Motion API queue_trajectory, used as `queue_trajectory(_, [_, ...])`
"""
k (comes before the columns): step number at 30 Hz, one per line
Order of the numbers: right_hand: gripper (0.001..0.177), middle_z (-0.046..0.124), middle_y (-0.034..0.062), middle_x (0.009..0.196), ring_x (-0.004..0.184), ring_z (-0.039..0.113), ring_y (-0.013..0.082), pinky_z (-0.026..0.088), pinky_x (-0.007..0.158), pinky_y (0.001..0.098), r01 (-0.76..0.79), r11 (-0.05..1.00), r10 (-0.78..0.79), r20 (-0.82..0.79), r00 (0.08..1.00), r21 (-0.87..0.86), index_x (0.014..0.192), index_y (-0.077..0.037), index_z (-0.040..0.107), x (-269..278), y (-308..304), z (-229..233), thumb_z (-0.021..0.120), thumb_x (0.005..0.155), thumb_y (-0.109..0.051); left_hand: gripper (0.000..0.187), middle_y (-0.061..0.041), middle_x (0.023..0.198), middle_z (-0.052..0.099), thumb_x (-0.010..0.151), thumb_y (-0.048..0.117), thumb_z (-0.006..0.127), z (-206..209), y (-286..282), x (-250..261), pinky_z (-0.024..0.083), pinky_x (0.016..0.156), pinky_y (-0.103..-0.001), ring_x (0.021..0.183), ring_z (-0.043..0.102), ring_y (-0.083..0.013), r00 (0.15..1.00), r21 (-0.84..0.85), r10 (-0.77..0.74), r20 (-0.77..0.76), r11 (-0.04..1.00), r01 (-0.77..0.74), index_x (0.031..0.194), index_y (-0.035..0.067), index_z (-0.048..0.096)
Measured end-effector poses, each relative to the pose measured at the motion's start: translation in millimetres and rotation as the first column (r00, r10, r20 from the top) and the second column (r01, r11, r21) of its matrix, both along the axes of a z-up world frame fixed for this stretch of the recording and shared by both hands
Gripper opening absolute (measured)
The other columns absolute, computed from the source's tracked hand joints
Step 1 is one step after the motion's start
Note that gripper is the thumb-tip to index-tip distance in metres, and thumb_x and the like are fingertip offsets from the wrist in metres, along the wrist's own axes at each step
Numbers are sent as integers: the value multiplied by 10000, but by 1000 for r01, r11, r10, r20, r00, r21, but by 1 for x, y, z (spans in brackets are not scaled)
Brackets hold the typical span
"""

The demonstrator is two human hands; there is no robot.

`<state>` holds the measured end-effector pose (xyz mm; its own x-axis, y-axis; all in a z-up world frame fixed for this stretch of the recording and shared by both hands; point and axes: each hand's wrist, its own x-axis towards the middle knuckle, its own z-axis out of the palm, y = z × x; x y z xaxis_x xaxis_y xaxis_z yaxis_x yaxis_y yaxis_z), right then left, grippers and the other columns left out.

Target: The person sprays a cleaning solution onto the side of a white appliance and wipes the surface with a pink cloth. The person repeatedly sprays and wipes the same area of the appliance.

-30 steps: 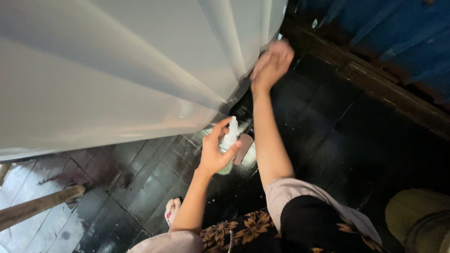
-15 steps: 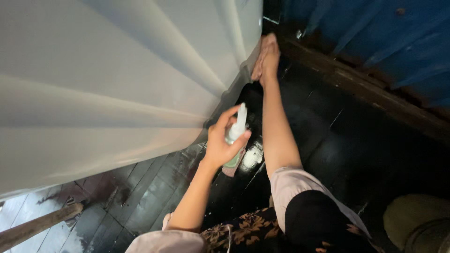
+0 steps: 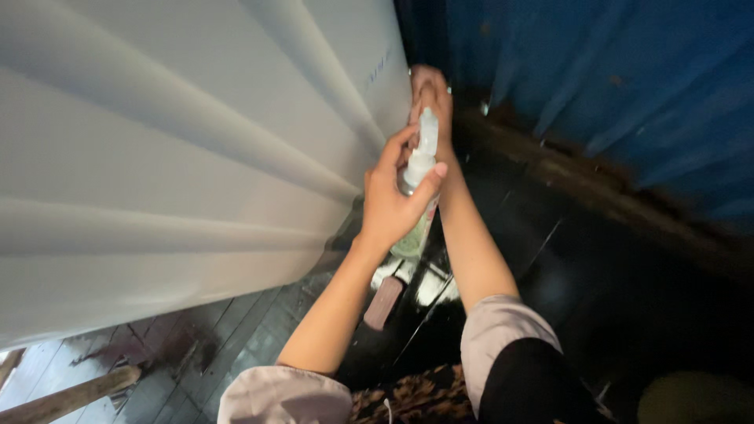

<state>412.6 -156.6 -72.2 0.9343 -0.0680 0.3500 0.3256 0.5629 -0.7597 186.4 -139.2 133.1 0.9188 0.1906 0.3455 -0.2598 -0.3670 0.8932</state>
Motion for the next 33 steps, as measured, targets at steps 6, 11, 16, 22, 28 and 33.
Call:
queue_trajectory(6, [201, 529, -6, 919, 821, 525, 103, 469, 709, 281, -70, 949, 76, 8, 997, -308, 1145, -93, 557, -32, -23, 13, 544, 1093, -287, 610, -171, 1102, 758, 939, 253, 766, 26, -14, 26, 565, 935, -338, 1046, 750, -214, 983, -28, 112, 144, 994, -109, 1444, -1, 535])
queue_trajectory(11, [379, 573, 6, 1048, 965, 611, 136, 525, 822, 286, -483, 530, 784, -184, 593, 697, 1269, -134, 503, -83, -31, 37, 476, 1041, -436, 564, -150, 942, 777, 884, 269, 754, 36, -15, 36, 583, 812, -314, 879, 774, -199, 973, -76, 226, 38, 972, -223, 1341, -10, 576])
queue_trajectory(16, [349, 624, 56, 1077, 951, 619, 171, 526, 839, 314, -379, 862, 418, -50, 907, 335, 1216, -82, 556, -71, -33, 85, 444, 1031, -356, 442, -152, 946, 775, 893, 262, 771, 45, -21, 40, 593, 778, -308, 868, 774, -186, 965, -16, 260, 11, 965, -260, 1186, -29, 612])
queue_trajectory(22, [196, 626, 91, 1135, 1012, 590, 183, 504, 936, 332, -173, 982, 171, 35, 985, 78, 1123, -34, 566, -26, -27, 112, 516, 1068, -215, 431, -145, 975, 774, 902, 248, 760, 42, -25, 46, 582, 804, -304, 898, 750, -162, 975, -55, 218, 45, 975, -216, 1189, -32, 602])
queue_trajectory(28, [288, 619, 102, 1172, 1043, 590, 197, 501, 951, 347, -98, 991, 108, 105, 989, -94, 1211, -24, 535, -29, -30, 108, 515, 1068, -273, 369, -123, 932, 776, 934, 241, 766, 47, -23, 44, 579, 792, -291, 858, 745, -142, 971, -56, 239, -6, 969, -239, 1160, -17, 630])
queue_trajectory(33, [375, 613, 112, 1202, 1068, 590, 208, 499, 962, 359, -2, 987, 43, 260, 965, -158, 1284, -15, 510, -25, -28, 147, 515, 1068, -321, 525, -95, 943, 751, 934, 215, 736, 85, -22, 27, 572, 800, -285, 870, 708, -118, 983, -99, 173, 64, 981, -166, 1377, 0, 553])
